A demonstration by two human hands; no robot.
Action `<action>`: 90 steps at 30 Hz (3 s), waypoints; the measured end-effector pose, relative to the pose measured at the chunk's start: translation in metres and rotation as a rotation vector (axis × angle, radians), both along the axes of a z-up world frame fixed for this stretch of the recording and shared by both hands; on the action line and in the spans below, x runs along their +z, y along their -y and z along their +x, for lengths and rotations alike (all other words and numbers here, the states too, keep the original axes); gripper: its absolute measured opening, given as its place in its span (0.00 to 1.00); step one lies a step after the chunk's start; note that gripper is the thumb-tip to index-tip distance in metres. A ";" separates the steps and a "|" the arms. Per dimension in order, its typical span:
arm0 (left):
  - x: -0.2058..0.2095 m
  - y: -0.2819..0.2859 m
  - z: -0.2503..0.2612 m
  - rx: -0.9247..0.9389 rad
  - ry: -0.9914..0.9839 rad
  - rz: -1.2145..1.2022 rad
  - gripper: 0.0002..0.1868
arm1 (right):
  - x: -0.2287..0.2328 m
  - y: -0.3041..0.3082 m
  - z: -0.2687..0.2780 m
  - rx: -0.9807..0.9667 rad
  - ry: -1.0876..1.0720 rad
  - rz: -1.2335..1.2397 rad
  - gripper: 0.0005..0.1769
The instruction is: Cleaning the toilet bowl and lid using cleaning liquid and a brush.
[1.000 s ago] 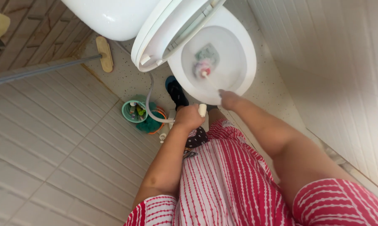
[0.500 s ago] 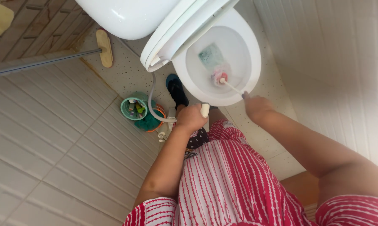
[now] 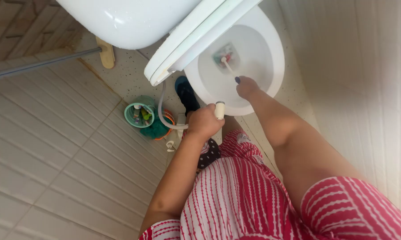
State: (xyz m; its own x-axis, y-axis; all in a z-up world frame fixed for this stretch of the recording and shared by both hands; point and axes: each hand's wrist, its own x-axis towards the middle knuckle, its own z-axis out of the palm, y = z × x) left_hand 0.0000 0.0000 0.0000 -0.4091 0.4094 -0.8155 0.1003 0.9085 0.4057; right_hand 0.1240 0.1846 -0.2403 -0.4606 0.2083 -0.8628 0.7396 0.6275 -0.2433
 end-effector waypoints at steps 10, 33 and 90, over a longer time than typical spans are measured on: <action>-0.002 0.010 -0.006 -0.068 -0.008 0.003 0.19 | 0.152 -0.012 0.013 0.472 0.261 0.052 0.33; 0.007 0.010 -0.003 -0.042 -0.027 0.031 0.17 | 0.141 -0.036 -0.024 0.418 0.342 -0.003 0.25; 0.024 0.007 -0.013 -0.065 -0.027 0.067 0.18 | 0.100 0.015 -0.005 -1.459 -0.069 -0.736 0.20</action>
State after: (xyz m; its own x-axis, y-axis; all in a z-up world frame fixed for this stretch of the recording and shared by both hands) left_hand -0.0127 -0.0075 0.0239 -0.4012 0.4892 -0.7744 0.1697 0.8705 0.4620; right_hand 0.1193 0.1697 -0.1404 -0.2935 0.0533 -0.9545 0.5435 -0.8121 -0.2125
